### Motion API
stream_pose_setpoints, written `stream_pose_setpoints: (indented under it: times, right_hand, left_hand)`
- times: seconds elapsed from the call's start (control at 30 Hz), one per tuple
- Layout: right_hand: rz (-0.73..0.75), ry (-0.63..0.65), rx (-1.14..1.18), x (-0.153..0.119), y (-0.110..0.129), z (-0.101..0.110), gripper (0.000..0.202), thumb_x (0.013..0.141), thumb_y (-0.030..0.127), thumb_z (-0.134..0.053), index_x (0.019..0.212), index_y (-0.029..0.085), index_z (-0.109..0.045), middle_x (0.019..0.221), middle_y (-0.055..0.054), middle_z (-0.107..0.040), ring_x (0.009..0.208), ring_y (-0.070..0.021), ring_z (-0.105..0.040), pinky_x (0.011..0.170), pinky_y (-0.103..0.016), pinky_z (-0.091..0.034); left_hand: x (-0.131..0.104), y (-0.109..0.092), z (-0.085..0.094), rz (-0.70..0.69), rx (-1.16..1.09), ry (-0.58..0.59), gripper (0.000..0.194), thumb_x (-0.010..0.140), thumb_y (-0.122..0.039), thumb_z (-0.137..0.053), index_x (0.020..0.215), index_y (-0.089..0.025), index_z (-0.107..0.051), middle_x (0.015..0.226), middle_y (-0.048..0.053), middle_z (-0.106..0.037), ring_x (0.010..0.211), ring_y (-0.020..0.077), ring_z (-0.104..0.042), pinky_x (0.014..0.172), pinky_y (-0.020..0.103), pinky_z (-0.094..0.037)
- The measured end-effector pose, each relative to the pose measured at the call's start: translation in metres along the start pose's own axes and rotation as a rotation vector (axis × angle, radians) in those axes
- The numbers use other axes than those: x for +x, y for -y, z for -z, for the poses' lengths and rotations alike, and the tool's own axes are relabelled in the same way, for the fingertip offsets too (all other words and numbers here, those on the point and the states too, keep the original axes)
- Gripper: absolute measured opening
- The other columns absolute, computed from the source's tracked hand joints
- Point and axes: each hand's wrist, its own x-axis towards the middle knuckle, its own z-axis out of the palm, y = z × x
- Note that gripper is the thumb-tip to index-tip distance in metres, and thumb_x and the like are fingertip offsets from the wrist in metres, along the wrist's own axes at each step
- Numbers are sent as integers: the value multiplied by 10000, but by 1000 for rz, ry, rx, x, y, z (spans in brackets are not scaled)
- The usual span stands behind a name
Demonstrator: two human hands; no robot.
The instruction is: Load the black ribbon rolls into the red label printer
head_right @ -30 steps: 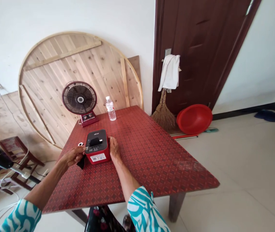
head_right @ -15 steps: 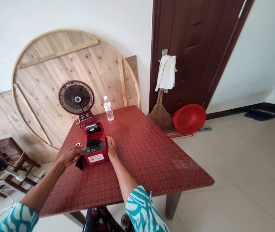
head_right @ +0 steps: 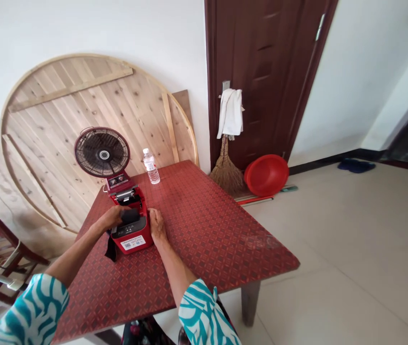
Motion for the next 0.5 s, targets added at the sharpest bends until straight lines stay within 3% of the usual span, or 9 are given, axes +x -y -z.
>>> stream_pose_setpoints:
  times: [0.13,0.27,0.4,0.5]
  right_hand:
    - [3,2,3,-1,1,0,397,866,503,-403,909,262,-716,999,-28,-735,997,-212,-618,944,-343,-438]
    - [-12,-3,8,-1,3,0,394,869,490,-407,950,253,-712,1027,-39,-729,1012,-216,-623,951,-348,-439]
    - [-18,-8,7,-1,2,1,402,855,508,-425,951,251,-718,1026,-44,-734,1009,-220,-627,957,-350,-445]
    - [-20,12,-2,-1,3,3,396,857,508,-437,970,254,-718,1047,-43,-735,1030,-219,-625,965,-346,-443]
  left_hand:
    - [17,-8,3,26,271,177,504,647,17,-571,1040,-226,-771,998,74,-776,1007,267,-700,802,264,-498]
    - [22,-9,3,-27,331,261,565,646,49,-553,1081,-252,-752,1106,75,-757,1074,262,-677,830,267,-498]
    - [24,-5,-2,-48,307,261,597,633,80,-551,1124,-213,-723,1136,82,-745,1077,227,-673,871,244,-488]
    - [22,-2,-5,-50,220,197,442,721,-21,-609,1124,-178,-705,1073,93,-755,1004,214,-690,853,248,-499]
